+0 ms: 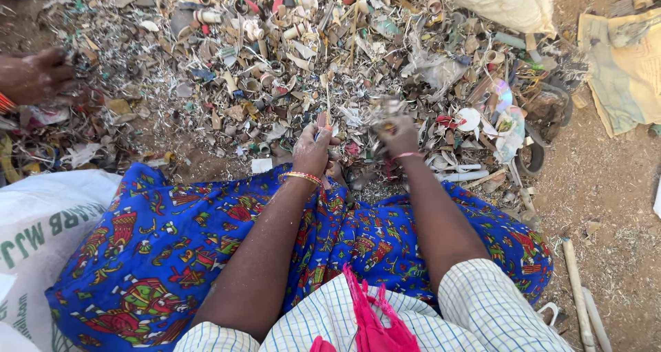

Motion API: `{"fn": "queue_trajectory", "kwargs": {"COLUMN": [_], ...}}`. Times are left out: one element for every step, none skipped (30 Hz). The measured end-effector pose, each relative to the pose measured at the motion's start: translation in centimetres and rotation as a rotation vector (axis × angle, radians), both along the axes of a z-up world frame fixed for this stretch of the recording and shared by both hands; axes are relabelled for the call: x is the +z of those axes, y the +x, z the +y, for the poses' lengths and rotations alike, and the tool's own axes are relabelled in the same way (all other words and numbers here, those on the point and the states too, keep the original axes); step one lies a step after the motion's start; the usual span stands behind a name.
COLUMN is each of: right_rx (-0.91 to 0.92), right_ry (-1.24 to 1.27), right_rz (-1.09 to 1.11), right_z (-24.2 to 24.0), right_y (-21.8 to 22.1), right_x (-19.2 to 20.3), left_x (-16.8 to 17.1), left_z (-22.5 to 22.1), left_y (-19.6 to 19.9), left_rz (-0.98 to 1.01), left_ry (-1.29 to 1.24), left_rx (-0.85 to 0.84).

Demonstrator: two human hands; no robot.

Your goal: The person sorts through a pile of scrap material by hand, picking out small items like plastic tubes, circuit board fragments, and pieces of paper, and placing them into bags.

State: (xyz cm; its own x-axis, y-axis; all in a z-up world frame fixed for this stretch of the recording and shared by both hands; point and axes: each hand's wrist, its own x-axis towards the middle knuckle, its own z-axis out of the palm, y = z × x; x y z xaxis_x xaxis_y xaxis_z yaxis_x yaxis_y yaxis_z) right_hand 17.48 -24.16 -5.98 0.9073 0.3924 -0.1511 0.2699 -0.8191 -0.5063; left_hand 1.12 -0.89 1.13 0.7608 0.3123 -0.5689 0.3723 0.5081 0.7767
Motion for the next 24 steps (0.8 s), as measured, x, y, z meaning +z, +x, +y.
{"fn": "queue_trajectory", "kwargs": {"right_rx": [-0.126,-0.249,-0.272,-0.296,-0.308,-0.32,-0.278,-0.237,-0.195,-0.211,-0.226,-0.239,-0.256,-0.275,-0.293,-0.244,-0.194,-0.143,-0.158,-0.17,-0.181,-0.165,-0.148,-0.127], "right_ry": [0.023,0.045,0.089,0.127,0.328,0.529,0.563,0.598,0.633,0.595,0.557,0.518,0.55,0.579,0.608,0.548,0.487,0.428,0.439,0.451,0.462,0.342,0.221,0.102], "right_rz": [0.121,0.243,0.204,0.167,0.258,0.348,0.355,0.362,0.369,0.375,0.381,0.387,0.375,0.366,0.355,0.311,0.267,0.221,0.257,0.296,0.334,0.374,0.413,0.447], "right_z": [-0.5,-0.8,-0.9,-1.4,-1.8,-2.2,-2.5,-2.8,-2.8,-2.6,-2.5,-2.2,-2.0,-1.8,-1.5,-1.1,-0.7,-0.2,0.2,0.8,1.5,2.1,2.8,3.4], "right_y": [1.4,2.5,3.6,4.3,4.8,5.2,5.5,5.7,5.7,5.6,5.6,5.6,5.6,5.5,5.4,5.3,5.2,5.3,5.2,5.0,5.0,4.8,4.9,5.2], "right_x": [1.0,2.0,3.0,4.2,5.3,6.5,7.6,8.6,9.5,10.3,11.2,12.0,12.8,13.6,14.2,14.6,15.0,15.3,15.4,15.3,14.7,13.8,12.6,11.4], "left_x": [0.1,0.2,0.2,0.2,0.1,0.1,0.1,0.1,0.1,0.2,0.3,0.4,0.4,0.4,0.4,0.4,0.4,0.5,0.6,0.7,0.7,0.7,0.7,0.7], "left_z": [0.2,0.3,0.4,0.3,0.4,0.3,0.2,0.2,0.1,0.2,0.2,0.3,0.4,0.4,0.3,0.3,0.2,0.3,0.3,0.4,0.5,0.4,0.1,0.0], "left_y": [0.0,0.0,0.1,0.0,0.0,0.0,0.1,0.0,0.0,0.0,-0.1,-0.1,-0.1,-0.2,-0.2,-0.2,-0.2,0.0,0.0,0.1,0.1,0.0,-0.2,-0.2], "left_rz": [0.002,0.004,0.006,0.004,0.002,0.001,0.008,0.016,0.025,0.016,0.008,0.0,0.001,0.006,0.01,0.007,0.004,-0.001,0.004,0.01,0.015,0.025,0.035,0.041], "left_ry": [-0.01,-0.021,-0.033,-0.019,-0.004,0.01,0.011,0.014,0.016,0.019,0.021,0.023,0.023,0.019,0.015,0.003,-0.009,-0.019,-0.007,0.006,0.019,0.015,0.011,0.009], "left_rx": [0.008,0.018,0.028,0.022,0.017,0.01,0.005,0.0,-0.005,0.0,0.006,0.014,0.014,0.012,0.011,0.017,0.024,0.03,0.02,0.015,0.01,0.009,0.009,0.012]}}
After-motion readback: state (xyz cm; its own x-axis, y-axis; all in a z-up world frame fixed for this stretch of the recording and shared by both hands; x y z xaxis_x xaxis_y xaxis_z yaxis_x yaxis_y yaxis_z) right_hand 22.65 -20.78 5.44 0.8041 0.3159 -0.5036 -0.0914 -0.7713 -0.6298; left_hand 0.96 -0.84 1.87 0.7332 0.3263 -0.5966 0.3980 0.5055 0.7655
